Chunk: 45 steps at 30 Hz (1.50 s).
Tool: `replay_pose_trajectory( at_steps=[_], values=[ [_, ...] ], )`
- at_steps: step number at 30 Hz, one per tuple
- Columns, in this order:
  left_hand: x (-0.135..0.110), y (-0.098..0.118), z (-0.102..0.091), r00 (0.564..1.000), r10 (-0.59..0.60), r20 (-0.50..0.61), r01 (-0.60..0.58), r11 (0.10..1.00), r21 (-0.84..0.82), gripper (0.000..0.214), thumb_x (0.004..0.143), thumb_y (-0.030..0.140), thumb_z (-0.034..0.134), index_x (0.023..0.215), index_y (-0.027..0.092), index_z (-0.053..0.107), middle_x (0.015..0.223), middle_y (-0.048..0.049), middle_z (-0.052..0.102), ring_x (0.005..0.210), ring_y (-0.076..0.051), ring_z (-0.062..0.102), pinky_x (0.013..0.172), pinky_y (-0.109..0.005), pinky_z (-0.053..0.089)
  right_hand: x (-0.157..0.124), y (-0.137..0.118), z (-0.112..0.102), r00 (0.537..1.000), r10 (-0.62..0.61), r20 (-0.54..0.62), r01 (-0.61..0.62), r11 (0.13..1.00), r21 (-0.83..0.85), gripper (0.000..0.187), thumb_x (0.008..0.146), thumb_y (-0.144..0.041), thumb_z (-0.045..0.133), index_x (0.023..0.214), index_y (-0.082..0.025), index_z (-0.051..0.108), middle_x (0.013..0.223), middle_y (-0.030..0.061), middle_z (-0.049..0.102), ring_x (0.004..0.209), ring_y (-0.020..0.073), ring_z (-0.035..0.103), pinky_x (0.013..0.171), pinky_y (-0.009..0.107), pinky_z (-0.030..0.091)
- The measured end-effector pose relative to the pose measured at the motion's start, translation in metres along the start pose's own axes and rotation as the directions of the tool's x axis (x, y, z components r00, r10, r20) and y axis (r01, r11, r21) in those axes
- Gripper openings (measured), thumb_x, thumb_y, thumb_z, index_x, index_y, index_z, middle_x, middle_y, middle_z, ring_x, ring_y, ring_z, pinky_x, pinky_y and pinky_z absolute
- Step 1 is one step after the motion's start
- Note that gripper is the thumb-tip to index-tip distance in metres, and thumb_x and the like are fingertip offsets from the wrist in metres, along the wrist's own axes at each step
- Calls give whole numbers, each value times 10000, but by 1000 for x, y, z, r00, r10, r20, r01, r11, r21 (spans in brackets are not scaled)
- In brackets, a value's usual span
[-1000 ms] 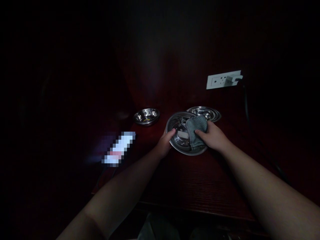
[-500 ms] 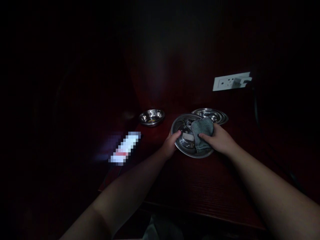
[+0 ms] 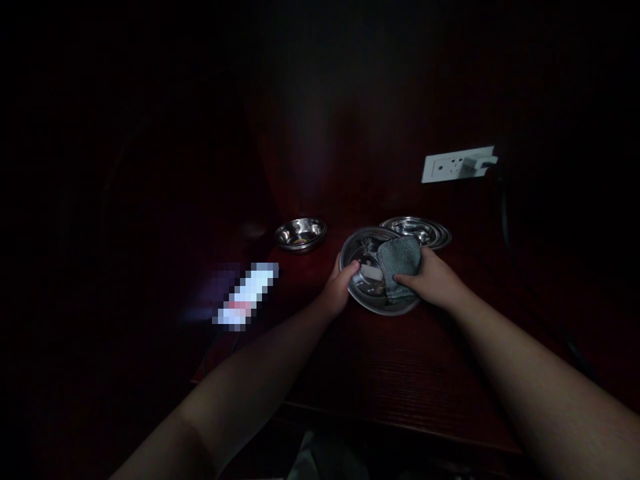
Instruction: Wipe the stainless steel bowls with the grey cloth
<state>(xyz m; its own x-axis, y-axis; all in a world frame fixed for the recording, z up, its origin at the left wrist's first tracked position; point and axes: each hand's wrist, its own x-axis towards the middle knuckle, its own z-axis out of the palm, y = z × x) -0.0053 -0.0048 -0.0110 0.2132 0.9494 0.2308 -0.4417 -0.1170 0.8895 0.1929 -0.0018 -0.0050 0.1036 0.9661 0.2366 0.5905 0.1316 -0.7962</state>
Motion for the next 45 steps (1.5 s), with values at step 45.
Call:
replay_pose_trajectory(
  at_steps=[45],
  values=[
    [2,10,-7,856,-464,226,490,869,-73,513,793,512,469,1114,126,574,1045,-142,666,989,-293,613,882,-518,435,-2,-15,-6,981,-1,-195,-25,991,-129,305,736,-439,548,914,-194,511,861,74,602,752,236,591,670,379,479]
  ],
)
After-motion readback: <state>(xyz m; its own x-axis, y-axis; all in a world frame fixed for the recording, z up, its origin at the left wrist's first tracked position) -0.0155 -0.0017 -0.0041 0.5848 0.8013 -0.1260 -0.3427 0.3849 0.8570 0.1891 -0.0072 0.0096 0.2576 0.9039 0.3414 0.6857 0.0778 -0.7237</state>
